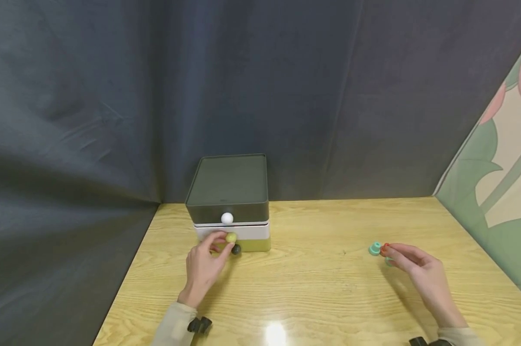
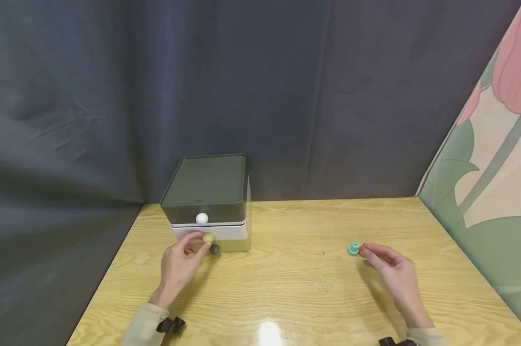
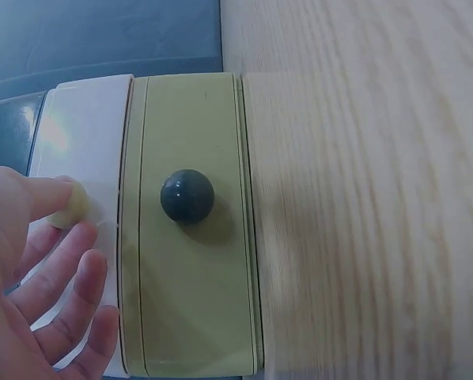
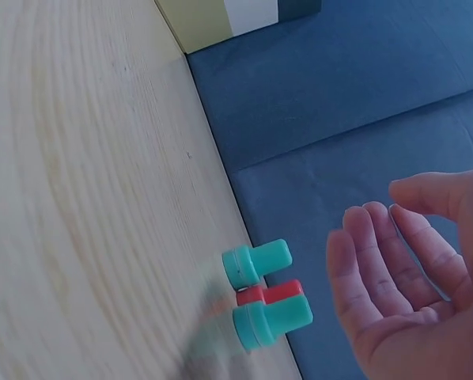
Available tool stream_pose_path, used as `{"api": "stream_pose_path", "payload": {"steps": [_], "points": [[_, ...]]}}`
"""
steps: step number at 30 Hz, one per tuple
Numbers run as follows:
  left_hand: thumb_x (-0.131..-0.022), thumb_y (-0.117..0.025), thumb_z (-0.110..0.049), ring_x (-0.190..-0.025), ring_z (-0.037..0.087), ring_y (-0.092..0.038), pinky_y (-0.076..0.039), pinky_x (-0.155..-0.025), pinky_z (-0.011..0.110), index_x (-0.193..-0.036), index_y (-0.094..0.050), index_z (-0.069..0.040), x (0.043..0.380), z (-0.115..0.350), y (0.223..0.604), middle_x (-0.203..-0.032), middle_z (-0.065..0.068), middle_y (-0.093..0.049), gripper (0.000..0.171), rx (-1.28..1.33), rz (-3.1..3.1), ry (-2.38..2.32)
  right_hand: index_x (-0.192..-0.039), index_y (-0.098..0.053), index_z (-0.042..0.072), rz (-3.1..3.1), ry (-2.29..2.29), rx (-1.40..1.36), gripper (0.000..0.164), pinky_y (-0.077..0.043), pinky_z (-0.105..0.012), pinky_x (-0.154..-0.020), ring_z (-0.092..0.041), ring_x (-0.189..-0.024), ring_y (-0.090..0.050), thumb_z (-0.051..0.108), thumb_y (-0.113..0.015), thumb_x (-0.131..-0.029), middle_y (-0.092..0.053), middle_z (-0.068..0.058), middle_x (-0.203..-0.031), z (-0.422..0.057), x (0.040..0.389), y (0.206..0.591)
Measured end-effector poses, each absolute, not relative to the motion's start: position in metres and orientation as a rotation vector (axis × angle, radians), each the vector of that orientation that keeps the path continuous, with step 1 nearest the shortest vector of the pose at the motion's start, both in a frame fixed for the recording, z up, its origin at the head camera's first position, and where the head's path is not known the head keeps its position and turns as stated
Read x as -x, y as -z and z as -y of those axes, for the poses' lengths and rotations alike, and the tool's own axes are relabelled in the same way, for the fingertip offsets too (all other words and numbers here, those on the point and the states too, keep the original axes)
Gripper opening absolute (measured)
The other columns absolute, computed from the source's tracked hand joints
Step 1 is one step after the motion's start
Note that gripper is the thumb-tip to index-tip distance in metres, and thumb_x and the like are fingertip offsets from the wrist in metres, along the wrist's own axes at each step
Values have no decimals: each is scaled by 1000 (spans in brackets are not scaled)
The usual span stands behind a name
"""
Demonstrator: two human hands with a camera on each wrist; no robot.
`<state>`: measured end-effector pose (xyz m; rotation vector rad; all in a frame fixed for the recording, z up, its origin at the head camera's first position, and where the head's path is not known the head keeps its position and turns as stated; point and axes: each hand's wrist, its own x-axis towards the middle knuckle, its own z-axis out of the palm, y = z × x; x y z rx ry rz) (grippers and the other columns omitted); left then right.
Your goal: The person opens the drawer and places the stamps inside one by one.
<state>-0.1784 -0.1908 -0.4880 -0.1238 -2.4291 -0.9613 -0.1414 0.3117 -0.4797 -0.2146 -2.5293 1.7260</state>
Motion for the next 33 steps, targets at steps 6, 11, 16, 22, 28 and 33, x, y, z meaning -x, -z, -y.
{"api": "stream_pose_path", "payload": {"steps": [6,11,16,22,28,33], "points": [[-87,-89,-30,-72,11,-73,-50,-65,30,-113,-79,-22,181,190,488,-94,-6,-83,29,123,2426,962,-144,-65,12,2607,-1698,316,53,-43,-11,-80,0,-101,-75,47,-66,-105,-75,28,-117,-316,140,478],[-88,-89,-30,-73,10,-72,-50,-65,31,-114,-79,-22,183,189,487,-94,-8,-83,29,116,2438,971,-143,-66,13,2619,-1688,328,53,-42,-11,-78,1,-101,-75,48,-66,-105,-74,31,-116,-316,141,477],[-88,-88,-31,-73,9,-72,-50,-66,31,-113,-79,-23,183,189,487,-94,-9,-82,28,100,2442,971,-143,-65,12,2624,-1684,312,53,-43,-10,-78,1,-101,-75,48,-65,-105,-75,29,-116,-315,140,477],[-89,-87,-35,-74,10,-72,-50,-65,31,-110,-79,-23,184,187,488,-91,-10,-82,26,68,2450,972,-142,-66,9,2601,-1696,274,50,-45,-9,-80,0,-100,-76,44,-66,-106,-77,25,-115,-315,141,477],[-88,-84,-50,-71,11,-68,-48,-64,32,-104,-79,-26,182,187,493,-90,-10,-81,30,-33,2603,883,-141,-66,9,2599,-1704,272,50,-45,-9,-81,-1,-100,-76,43,-67,-105,-77,25,-117,-313,141,479],[-87,-81,-59,-77,17,-72,-49,-65,35,-103,-79,-26,180,185,495,-96,-11,-81,36,-110,2756,823,-137,-69,5,2520,-1769,242,45,-52,-10,-83,-2,-98,-77,35,-71,-104,-76,27,-117,-309,142,480]]}}
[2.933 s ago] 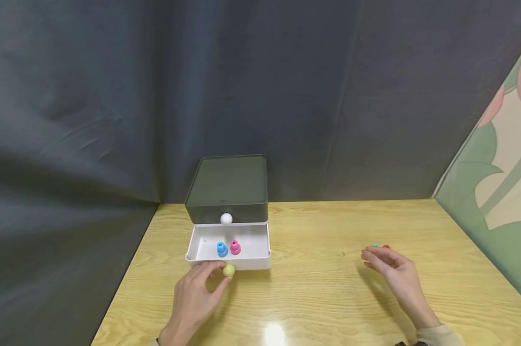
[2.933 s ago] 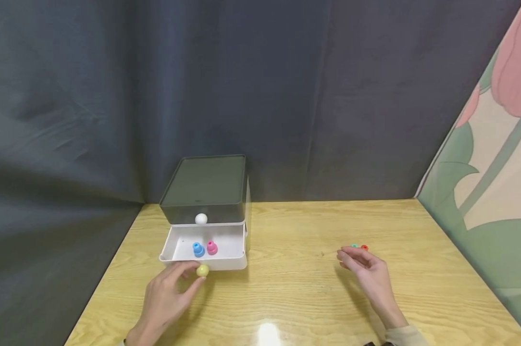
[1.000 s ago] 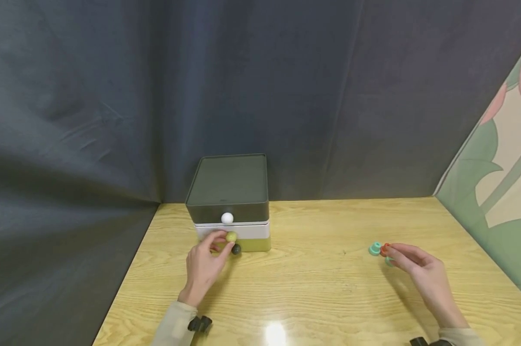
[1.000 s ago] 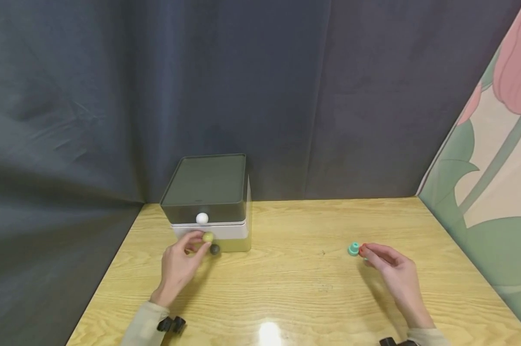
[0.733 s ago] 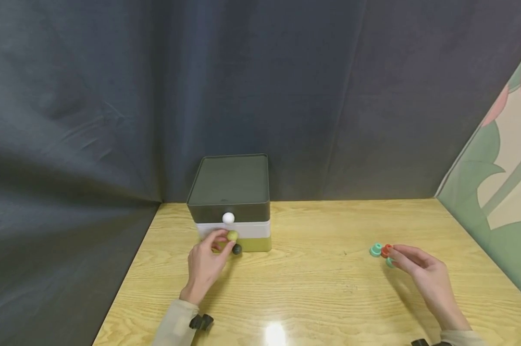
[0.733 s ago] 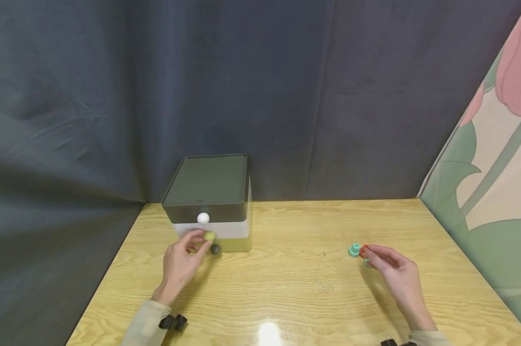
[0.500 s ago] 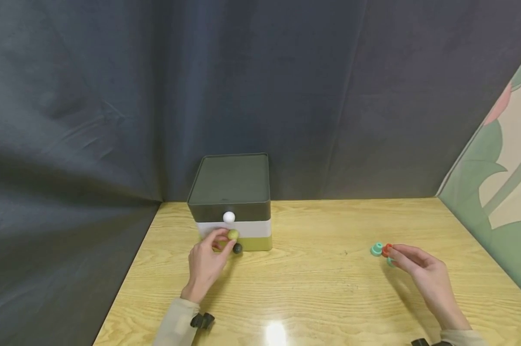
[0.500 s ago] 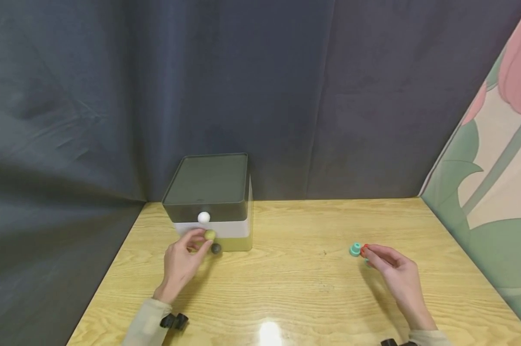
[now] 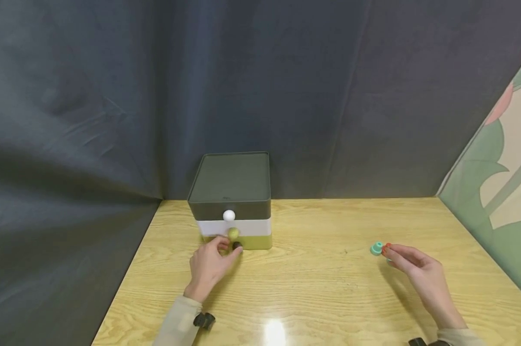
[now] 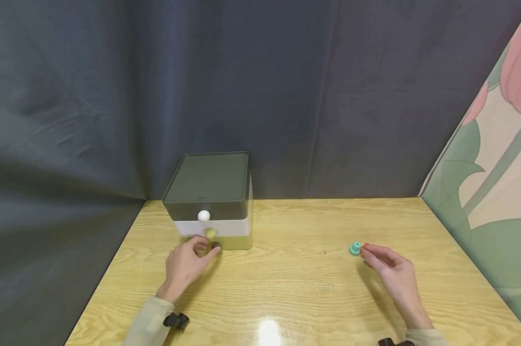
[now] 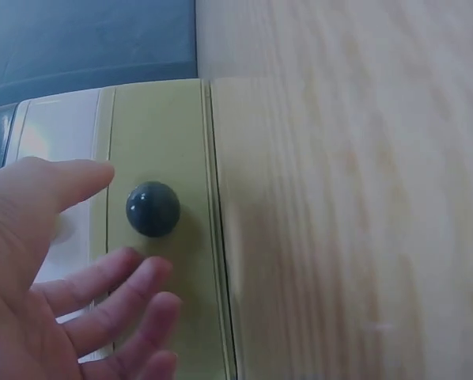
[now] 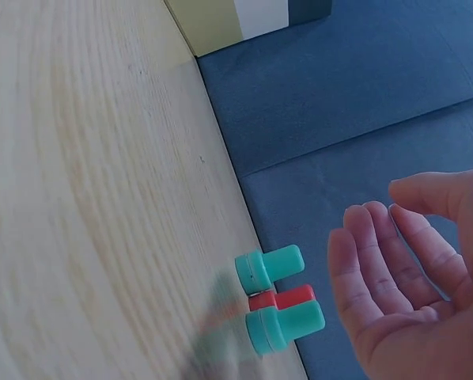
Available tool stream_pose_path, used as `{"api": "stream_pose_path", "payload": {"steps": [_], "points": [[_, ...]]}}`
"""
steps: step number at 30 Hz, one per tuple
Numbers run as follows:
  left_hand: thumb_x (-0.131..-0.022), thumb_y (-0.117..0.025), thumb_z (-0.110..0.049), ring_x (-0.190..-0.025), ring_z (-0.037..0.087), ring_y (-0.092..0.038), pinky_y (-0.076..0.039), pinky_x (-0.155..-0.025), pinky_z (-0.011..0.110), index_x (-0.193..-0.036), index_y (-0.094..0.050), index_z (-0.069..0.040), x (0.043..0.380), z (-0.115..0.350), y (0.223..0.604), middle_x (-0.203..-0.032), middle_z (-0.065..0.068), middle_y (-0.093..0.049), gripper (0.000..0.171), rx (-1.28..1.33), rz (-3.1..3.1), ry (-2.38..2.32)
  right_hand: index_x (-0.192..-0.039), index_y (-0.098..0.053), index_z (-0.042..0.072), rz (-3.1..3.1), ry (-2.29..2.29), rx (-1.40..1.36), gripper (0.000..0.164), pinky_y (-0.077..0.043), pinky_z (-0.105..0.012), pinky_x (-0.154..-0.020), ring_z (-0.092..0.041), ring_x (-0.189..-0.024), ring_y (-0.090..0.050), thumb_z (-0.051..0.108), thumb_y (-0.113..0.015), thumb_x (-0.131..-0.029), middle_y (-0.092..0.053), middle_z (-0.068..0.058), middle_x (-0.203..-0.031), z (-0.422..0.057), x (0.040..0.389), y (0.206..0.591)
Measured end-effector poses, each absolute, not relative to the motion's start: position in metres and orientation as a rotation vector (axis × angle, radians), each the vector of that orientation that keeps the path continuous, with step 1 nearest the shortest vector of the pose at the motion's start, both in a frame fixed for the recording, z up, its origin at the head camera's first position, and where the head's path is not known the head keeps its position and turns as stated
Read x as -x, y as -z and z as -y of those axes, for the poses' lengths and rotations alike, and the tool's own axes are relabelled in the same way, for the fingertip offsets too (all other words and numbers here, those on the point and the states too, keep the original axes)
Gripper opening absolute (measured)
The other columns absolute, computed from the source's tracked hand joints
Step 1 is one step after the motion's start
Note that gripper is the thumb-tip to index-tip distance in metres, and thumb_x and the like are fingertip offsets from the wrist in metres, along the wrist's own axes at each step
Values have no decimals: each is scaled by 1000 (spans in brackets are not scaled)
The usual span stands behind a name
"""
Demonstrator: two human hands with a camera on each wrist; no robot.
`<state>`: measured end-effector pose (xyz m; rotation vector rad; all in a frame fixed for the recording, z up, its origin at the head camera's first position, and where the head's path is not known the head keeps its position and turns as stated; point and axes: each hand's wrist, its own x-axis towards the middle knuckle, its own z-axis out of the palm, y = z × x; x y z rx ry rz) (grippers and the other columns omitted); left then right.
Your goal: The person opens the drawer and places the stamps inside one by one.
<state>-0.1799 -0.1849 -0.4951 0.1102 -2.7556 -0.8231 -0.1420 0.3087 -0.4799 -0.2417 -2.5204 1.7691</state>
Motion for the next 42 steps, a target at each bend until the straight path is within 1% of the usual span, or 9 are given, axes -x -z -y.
{"api": "stream_pose_path", "payload": {"steps": [4,10,17,25,32,37,42], "points": [[-87,-81,-59,-82,19,-74,-51,-67,37,-100,-80,-26,180,182,496,-94,-11,-80,35,-127,2788,800,-135,-70,1,2453,-1831,203,41,-55,-11,-85,-3,-96,-78,27,-73,-103,-77,25,-116,-307,142,480],[-87,-83,-53,-76,17,-73,-52,-65,37,-96,-83,-23,184,181,498,-89,-9,-80,31,-97,2784,775,-137,-69,0,2472,-1817,195,45,-54,-10,-85,-3,-96,-78,30,-72,-104,-76,27,-117,-306,143,481],[-87,-84,-48,-74,21,-74,-51,-63,38,-92,-83,-23,187,179,500,-84,-10,-80,25,-87,2782,748,-137,-68,-1,2491,-1798,202,47,-54,-10,-84,-4,-97,-78,32,-72,-104,-75,29,-117,-307,143,482],[-88,-83,-46,-74,23,-74,-50,-60,37,-89,-83,-22,186,179,500,-83,-8,-80,24,-76,2782,721,-135,-70,0,2445,-1863,192,42,-57,-13,-85,-3,-97,-78,27,-74,-103,-77,25,-117,-307,142,483],[-88,-83,-46,-74,23,-74,-49,-60,37,-89,-84,-21,184,179,497,-82,-8,-80,25,-79,2786,715,-135,-70,3,2494,-1803,236,43,-55,-11,-83,-2,-96,-77,32,-73,-103,-76,27,-114,-309,139,483],[-88,-82,-46,-70,18,-71,-48,-58,34,-85,-83,-24,181,180,495,-80,-10,-79,22,-76,2798,727,-139,-68,4,2542,-1759,248,48,-52,-9,-82,-3,-97,-77,37,-70,-104,-76,28,-113,-310,138,483],[-88,-81,-45,-71,16,-72,-48,-59,33,-88,-84,-24,177,181,495,-79,-12,-78,22,-62,2814,739,-139,-68,5,2558,-1759,269,50,-53,-11,-82,-3,-98,-77,41,-70,-103,-75,29,-115,-311,139,481]]}}
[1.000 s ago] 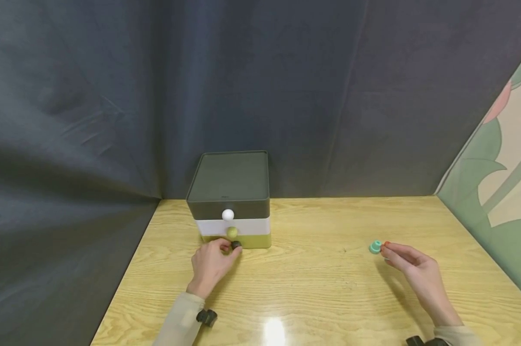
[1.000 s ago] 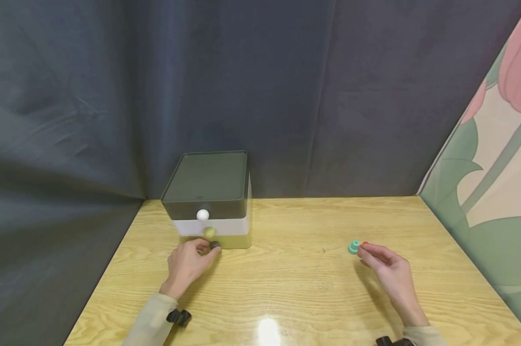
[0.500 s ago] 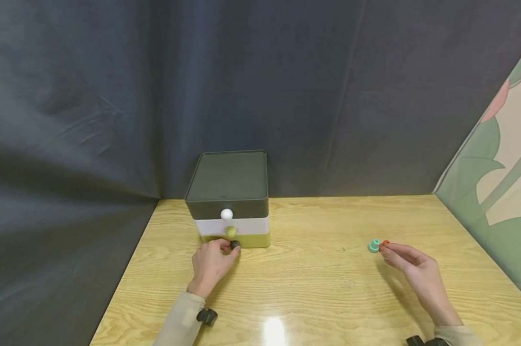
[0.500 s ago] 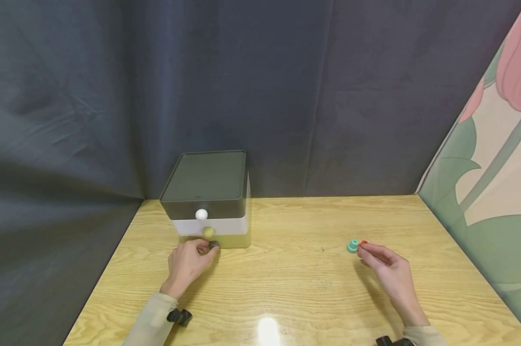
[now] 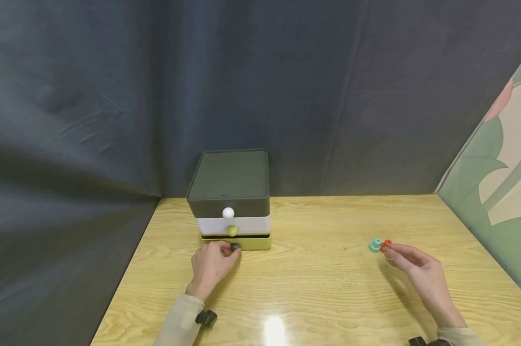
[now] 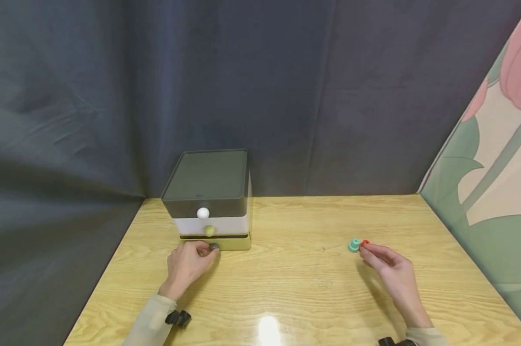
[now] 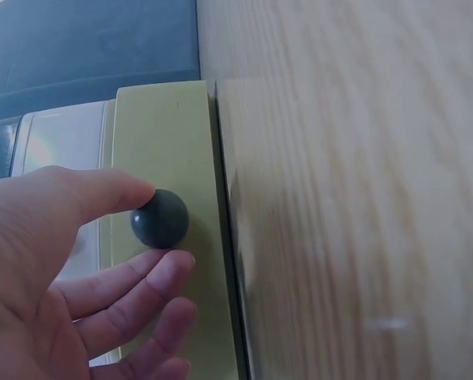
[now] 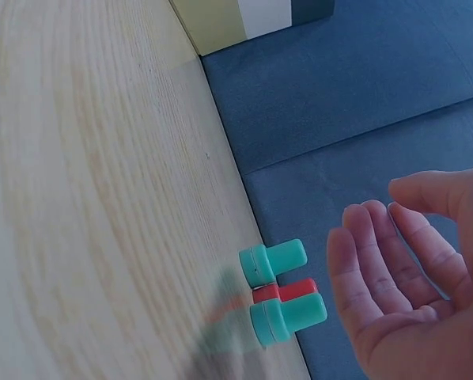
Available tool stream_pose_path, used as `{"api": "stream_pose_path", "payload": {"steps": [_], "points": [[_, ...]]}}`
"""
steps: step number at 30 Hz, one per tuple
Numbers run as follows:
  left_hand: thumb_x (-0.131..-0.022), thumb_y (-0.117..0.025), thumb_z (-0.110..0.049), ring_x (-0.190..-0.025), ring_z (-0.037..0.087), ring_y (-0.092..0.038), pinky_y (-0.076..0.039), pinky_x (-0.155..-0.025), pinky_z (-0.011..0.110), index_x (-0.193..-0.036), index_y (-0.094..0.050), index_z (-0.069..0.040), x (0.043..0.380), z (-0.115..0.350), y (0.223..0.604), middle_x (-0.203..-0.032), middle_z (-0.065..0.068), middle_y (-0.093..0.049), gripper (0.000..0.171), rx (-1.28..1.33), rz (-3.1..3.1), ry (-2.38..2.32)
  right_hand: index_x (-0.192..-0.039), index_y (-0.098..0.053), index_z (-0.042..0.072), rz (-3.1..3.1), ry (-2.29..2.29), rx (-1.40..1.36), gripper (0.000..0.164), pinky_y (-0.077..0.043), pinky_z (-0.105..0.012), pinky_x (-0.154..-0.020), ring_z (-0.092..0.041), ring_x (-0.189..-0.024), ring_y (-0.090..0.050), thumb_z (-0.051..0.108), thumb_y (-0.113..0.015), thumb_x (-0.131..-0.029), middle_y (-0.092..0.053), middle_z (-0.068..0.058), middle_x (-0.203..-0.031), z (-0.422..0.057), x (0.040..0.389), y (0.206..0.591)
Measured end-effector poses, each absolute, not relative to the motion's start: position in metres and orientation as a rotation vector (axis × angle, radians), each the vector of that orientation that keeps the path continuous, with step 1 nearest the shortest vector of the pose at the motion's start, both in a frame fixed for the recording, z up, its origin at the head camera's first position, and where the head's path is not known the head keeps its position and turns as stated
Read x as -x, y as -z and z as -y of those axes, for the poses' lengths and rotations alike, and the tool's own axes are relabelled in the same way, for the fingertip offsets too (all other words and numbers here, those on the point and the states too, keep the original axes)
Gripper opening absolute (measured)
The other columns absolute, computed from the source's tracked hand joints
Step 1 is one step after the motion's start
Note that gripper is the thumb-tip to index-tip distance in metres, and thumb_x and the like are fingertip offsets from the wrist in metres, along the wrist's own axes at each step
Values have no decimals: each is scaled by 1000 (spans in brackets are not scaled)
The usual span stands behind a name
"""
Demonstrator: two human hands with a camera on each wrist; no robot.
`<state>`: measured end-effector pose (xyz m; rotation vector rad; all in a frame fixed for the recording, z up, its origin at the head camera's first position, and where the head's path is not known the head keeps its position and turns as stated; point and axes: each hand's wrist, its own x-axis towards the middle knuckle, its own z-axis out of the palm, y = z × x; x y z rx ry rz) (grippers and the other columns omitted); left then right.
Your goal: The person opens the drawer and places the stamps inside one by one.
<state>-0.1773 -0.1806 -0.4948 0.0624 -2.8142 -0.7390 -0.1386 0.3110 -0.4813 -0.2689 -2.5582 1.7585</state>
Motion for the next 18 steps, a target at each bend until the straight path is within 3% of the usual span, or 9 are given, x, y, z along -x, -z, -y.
{"api": "stream_pose_path", "payload": {"steps": [11,18], "points": [[-86,-82,-43,-68,11,-68,-48,-59,31,-87,-85,-22,163,183,491,-77,-12,-77,21,-60,2866,736,-140,-67,7,2591,-1741,290,52,-50,-10,-80,-3,-98,-77,43,-69,-104,-75,28,-114,-314,139,482],[-84,-83,-43,-64,7,-61,-46,-59,30,-84,-84,-23,153,182,485,-74,-14,-74,20,-58,2909,718,-139,-68,3,2561,-1749,251,50,-56,-14,-83,-3,-98,-77,40,-69,-104,-75,29,-114,-314,140,483]]}}
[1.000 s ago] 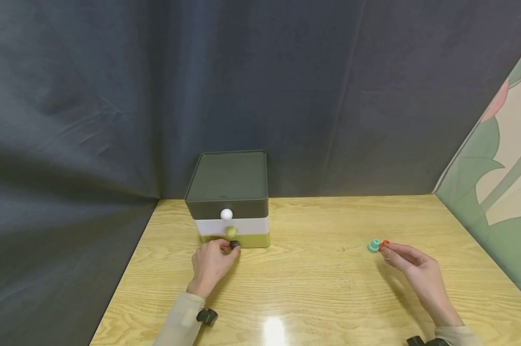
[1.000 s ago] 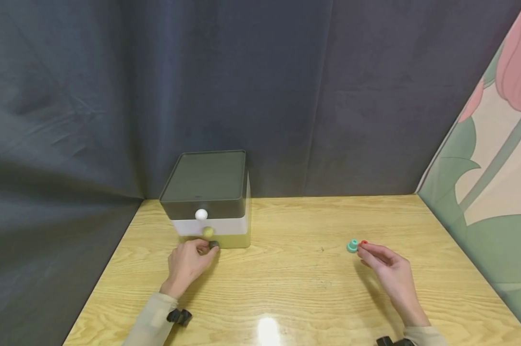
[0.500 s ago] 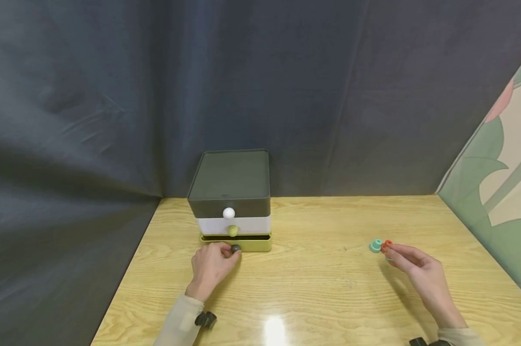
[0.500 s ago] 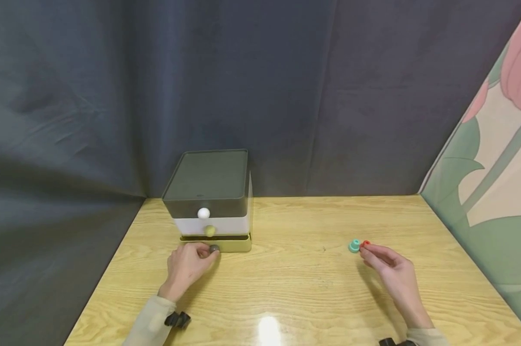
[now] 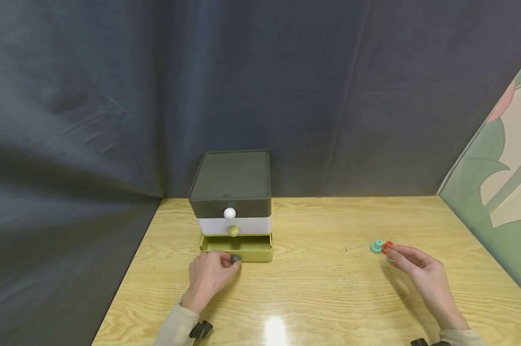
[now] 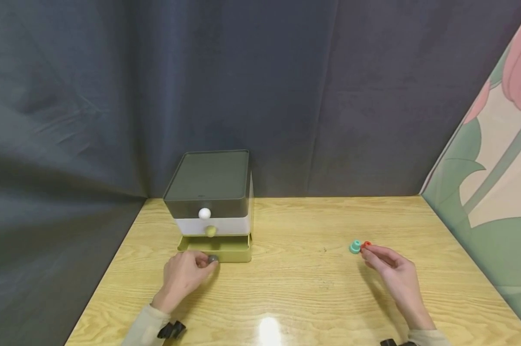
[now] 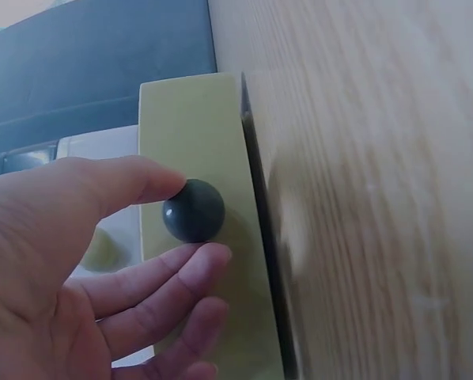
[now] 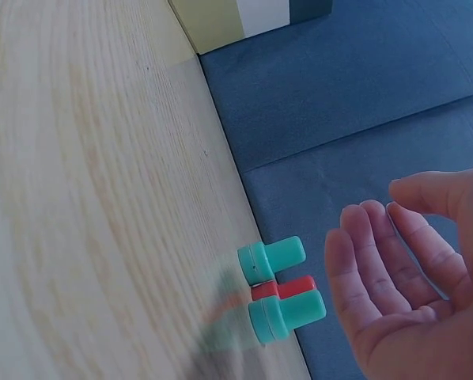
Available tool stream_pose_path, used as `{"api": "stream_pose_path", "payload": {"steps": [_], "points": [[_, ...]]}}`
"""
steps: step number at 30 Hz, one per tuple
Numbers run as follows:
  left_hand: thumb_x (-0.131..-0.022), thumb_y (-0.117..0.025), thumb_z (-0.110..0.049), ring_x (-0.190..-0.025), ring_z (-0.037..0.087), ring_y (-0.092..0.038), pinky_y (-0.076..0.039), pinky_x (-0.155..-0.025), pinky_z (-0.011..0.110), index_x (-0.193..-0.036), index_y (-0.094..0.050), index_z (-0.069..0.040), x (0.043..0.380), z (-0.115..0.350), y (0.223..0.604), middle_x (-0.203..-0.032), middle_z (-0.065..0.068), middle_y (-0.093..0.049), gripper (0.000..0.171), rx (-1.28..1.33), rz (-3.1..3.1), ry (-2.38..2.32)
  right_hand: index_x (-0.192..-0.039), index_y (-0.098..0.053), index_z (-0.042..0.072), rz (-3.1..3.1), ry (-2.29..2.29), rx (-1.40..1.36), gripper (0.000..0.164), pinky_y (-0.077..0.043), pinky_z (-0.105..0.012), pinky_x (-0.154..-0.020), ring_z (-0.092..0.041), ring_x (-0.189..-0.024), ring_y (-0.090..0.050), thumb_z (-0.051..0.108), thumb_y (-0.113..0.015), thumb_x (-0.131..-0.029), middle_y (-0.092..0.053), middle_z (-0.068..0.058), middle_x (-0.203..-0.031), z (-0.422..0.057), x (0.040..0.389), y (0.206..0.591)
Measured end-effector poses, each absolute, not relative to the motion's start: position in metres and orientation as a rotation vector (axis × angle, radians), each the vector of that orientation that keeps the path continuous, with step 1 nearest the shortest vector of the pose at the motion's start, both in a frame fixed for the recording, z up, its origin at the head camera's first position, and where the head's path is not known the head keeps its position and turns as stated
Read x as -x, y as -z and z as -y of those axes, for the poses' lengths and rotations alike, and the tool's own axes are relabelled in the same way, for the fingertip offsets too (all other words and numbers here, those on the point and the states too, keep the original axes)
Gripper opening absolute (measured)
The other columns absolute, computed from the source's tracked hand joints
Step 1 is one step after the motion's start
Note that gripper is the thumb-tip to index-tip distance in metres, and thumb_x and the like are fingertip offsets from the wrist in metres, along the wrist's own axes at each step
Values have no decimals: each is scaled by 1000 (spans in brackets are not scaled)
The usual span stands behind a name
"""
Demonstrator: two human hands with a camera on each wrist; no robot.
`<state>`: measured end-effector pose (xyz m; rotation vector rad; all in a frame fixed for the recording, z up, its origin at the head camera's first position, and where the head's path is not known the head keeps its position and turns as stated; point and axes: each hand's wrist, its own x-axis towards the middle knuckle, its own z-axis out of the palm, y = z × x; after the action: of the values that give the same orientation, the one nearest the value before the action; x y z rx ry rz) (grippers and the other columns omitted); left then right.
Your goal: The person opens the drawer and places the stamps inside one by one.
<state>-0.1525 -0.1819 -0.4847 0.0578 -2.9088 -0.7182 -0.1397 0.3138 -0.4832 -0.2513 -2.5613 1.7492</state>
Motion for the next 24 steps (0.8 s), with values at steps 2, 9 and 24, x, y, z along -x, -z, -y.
{"api": "stream_pose_path", "payload": {"steps": [2,9,24], "points": [[-84,-83,-43,-63,6,-60,-45,-59,29,-84,-84,-24,148,182,483,-73,-15,-73,19,-46,2919,713,-138,-68,3,2561,-1748,250,50,-56,-14,-83,-2,-97,-77,39,-69,-104,-75,29,-114,-314,140,483],[-84,-84,-42,-60,4,-58,-44,-56,27,-85,-84,-22,133,183,478,-73,-14,-73,20,-3,2956,683,-139,-67,4,2582,-1734,253,51,-54,-12,-82,-2,-98,-77,41,-68,-105,-75,28,-115,-315,140,484],[-83,-85,-43,-64,3,-61,-45,-56,28,-85,-85,-22,116,184,471,-75,-14,-75,21,21,2990,703,-140,-66,5,2590,-1749,240,51,-52,-10,-81,-2,-99,-76,41,-67,-105,-76,26,-116,-314,139,484]]}}
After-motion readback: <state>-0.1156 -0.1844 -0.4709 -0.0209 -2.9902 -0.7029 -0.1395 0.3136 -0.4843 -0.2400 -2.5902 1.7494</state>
